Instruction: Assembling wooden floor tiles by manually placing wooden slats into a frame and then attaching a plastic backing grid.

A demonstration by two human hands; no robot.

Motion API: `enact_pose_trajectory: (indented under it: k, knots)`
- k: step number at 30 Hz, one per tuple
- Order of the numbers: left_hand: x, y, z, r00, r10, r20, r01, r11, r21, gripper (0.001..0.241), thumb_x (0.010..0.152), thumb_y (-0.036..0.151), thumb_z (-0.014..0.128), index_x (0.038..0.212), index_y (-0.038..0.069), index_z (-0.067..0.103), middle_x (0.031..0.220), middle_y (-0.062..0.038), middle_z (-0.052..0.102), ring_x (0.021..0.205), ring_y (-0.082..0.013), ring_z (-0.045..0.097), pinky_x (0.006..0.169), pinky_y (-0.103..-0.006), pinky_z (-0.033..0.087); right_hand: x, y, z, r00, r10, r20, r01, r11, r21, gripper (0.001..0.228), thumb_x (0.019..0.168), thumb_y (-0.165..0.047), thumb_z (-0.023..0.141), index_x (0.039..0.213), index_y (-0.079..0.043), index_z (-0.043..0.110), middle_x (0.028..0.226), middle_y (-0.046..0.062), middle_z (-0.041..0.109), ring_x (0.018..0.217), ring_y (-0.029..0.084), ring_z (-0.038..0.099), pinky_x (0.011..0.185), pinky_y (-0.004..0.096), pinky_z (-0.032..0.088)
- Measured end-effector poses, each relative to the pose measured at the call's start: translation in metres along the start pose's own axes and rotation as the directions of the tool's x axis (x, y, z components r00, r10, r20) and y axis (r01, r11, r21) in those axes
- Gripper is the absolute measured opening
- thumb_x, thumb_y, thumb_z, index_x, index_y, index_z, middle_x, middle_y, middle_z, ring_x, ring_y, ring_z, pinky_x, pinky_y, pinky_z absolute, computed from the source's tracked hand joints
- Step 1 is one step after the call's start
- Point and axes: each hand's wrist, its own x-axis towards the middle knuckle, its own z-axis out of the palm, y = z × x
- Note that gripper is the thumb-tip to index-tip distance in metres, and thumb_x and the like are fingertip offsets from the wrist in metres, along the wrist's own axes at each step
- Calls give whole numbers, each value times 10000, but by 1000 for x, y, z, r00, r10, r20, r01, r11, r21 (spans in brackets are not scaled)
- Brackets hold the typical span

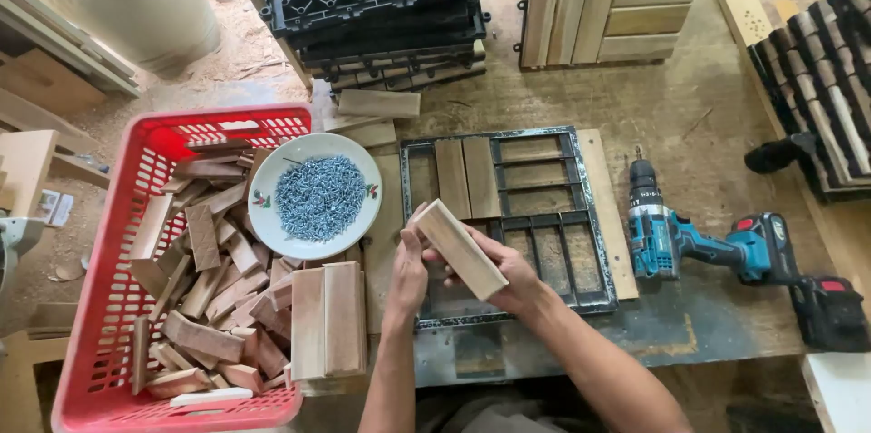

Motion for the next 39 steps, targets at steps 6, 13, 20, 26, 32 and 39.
enact_pose_trajectory:
  k: [6, 13, 20, 26, 32, 39]
  knots:
    - [-15, -15, 3, 993, 100, -65, -80, 963, 257, 719, 1066, 516, 230, 1567, 22, 378, 1536, -297, 452, 1419, -466, 428, 1191, -574, 317, 44, -29, 17, 955, -292, -60, 237, 866, -440, 506, 1035, -277, 532, 1515, -117, 514, 1113, 210, 720, 938, 299, 730, 798, 467, 648]
    - [-13, -44, 5, 965, 246, -90, -198, 910, 366, 744, 985, 333, 654, 1571, -9, 348, 1497, -293, 459, 1412, -454, 439, 1199, -563, 324, 106, -41, 19, 968, -248, -42, 190, 829, -525, 493, 1021, -327, 489, 1467, -129, 560, 965, 226, 720, 765, 347, 731, 556, 462, 644]
    - [-13, -56, 3, 952, 271, -141, -213, 919, 331, 796, 918, 323, 750, 1569, 35, 391, 1457, -206, 551, 1384, -361, 516, 1182, -475, 381, 104, -35, 25, 953, -292, -88, 174, 758, -628, 559, 951, -296, 633, 1477, -131, 543, 997, 207, 667, 808, 313, 693, 581, 463, 654]
    - [-12, -58, 4, 946, 272, -175, -209, 927, 313, 800, 900, 284, 776, 1559, 28, 403, 1451, -212, 554, 1372, -371, 527, 1160, -480, 407, 119, -57, 30, 859, -465, -213, -109, 239, -965, 788, 700, -539, 889, 1398, -304, 610, 920, 76, 725, 870, 197, 731, 741, 393, 655]
    - [-10, -55, 5, 920, 283, -272, -169, 910, 378, 816, 877, 279, 800, 1533, -17, 416, 1481, -269, 489, 1389, -426, 481, 1172, -522, 373, 137, -45, 62, 827, -562, 22, -133, -234, -963, 802, 762, -501, 759, 1438, -160, 493, 1127, 287, 623, 986, 482, 713, 835, 596, 600]
    - [-11, -56, 4, 922, 249, -297, -115, 908, 402, 778, 864, 284, 817, 1480, -50, 479, 1429, -296, 524, 1355, -447, 517, 1148, -537, 395, 138, -26, 51, 823, -523, 221, -67, -476, -877, 829, 789, -363, 644, 1524, -82, 384, 1076, 306, 617, 785, 510, 723, 704, 617, 583]
